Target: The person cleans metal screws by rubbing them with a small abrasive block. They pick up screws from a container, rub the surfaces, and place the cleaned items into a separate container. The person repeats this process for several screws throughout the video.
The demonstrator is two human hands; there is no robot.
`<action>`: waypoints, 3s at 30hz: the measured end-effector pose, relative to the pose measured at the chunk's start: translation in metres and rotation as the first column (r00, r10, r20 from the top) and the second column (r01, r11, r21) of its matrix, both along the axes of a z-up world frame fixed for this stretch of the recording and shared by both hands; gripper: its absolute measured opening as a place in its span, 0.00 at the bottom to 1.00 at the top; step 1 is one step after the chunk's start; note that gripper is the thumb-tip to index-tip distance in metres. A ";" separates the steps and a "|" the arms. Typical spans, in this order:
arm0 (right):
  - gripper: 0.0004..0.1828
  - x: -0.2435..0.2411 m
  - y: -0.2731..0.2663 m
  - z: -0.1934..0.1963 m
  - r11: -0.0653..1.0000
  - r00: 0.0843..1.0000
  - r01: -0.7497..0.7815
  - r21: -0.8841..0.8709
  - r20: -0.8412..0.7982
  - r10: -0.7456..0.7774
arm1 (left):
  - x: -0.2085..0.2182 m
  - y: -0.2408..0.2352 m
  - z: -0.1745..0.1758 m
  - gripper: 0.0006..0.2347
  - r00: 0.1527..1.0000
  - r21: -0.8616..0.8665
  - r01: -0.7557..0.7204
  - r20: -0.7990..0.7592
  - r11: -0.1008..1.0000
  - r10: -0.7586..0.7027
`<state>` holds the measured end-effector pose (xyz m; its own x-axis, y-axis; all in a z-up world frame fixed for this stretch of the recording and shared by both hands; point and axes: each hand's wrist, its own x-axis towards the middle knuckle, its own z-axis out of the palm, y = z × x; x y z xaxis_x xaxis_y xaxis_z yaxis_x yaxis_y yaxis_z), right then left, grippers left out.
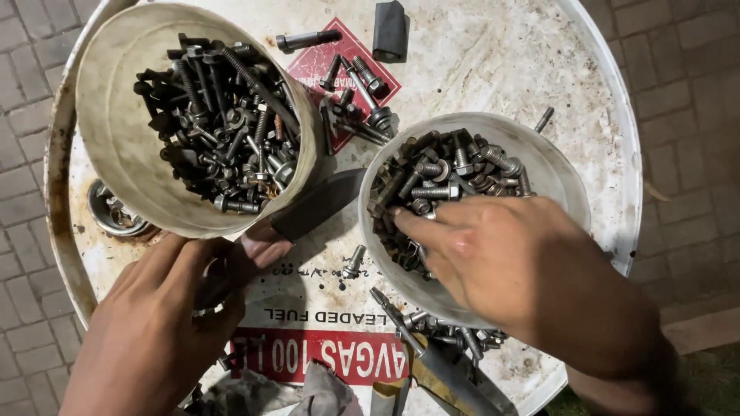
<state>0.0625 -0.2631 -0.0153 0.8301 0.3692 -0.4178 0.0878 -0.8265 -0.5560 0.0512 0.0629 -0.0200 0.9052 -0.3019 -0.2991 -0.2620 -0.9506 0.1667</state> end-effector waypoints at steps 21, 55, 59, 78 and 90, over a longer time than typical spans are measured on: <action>0.16 0.014 -0.001 0.024 0.980 0.697 -0.181 -0.080 0.693 0.185 | -0.008 0.009 0.000 0.18 0.997 -0.038 0.016 -0.070 0.999 -0.018; 0.12 0.075 0.125 0.067 0.999 0.965 0.008 0.033 0.262 -0.016 | -0.001 0.017 0.008 0.22 0.717 -0.534 0.591 0.691 0.605 -0.091; 0.16 0.056 0.094 0.067 0.985 0.969 -0.029 0.170 0.247 -0.014 | -0.012 0.014 0.016 0.18 0.697 -0.533 0.622 0.711 0.574 -0.095; 0.06 -0.070 0.123 -0.027 0.852 0.712 -0.133 0.506 0.647 -0.273 | -0.037 -0.001 0.021 0.22 0.709 -0.445 0.534 0.699 0.719 -0.093; 0.08 -0.073 0.125 -0.016 0.824 0.695 -0.192 0.534 0.666 -0.270 | -0.053 -0.017 0.028 0.17 0.749 -0.368 0.451 0.651 0.813 -0.121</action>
<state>-0.0105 -0.1382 -0.0311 0.7960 0.2885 0.5322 0.6044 -0.4272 -0.6724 -0.0017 0.0457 0.0084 0.6868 -0.5253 0.5023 -0.7061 -0.6460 0.2900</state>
